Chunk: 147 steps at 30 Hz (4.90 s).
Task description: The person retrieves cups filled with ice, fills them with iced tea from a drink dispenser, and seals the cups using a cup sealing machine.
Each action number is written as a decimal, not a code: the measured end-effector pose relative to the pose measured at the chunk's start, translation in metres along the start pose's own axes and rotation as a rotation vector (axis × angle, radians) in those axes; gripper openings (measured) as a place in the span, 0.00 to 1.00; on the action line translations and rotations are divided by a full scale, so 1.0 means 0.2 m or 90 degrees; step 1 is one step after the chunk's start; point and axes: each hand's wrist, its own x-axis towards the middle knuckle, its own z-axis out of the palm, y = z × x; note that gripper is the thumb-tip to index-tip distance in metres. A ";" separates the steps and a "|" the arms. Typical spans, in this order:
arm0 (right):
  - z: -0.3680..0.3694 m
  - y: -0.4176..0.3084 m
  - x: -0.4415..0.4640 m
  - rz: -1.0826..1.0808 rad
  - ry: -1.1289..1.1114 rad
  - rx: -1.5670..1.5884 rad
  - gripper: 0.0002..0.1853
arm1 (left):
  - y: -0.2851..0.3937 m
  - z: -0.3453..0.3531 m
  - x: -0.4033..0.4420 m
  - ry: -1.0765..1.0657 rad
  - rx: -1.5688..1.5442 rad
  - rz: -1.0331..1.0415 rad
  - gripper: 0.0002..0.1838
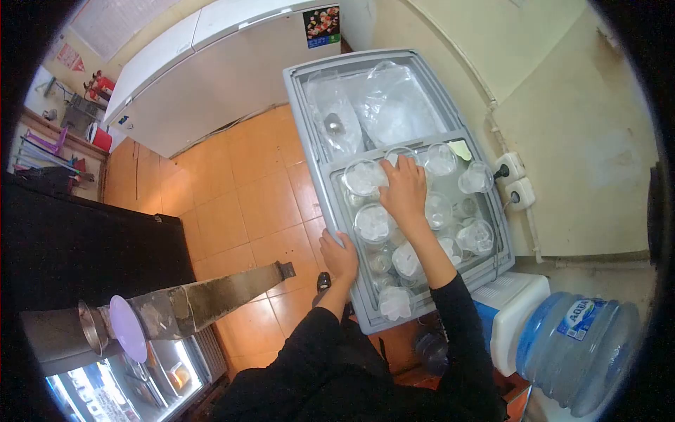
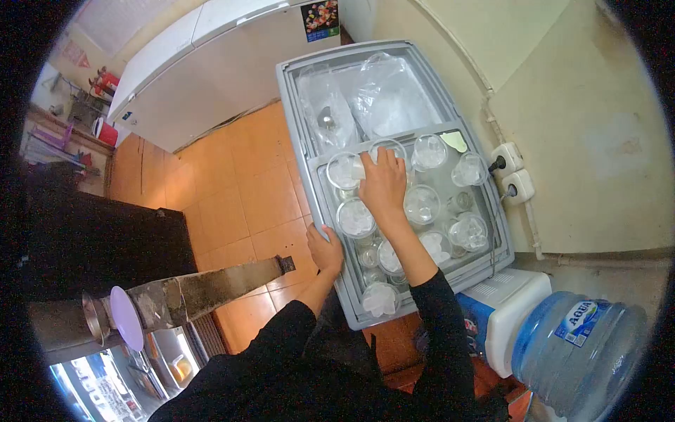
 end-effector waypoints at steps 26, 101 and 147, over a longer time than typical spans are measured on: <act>-0.49 0.07 -1.00 0.340 0.396 0.503 0.31 | -0.17 0.07 0.12 -0.150 -0.141 -0.084 0.24; 0.40 0.98 -2.88 0.851 0.541 -0.069 0.13 | -0.23 0.33 0.86 -0.099 -0.061 0.062 0.28; 0.38 1.02 -2.90 0.912 0.586 0.081 0.25 | -0.14 0.32 0.82 -0.230 -0.230 -0.006 0.48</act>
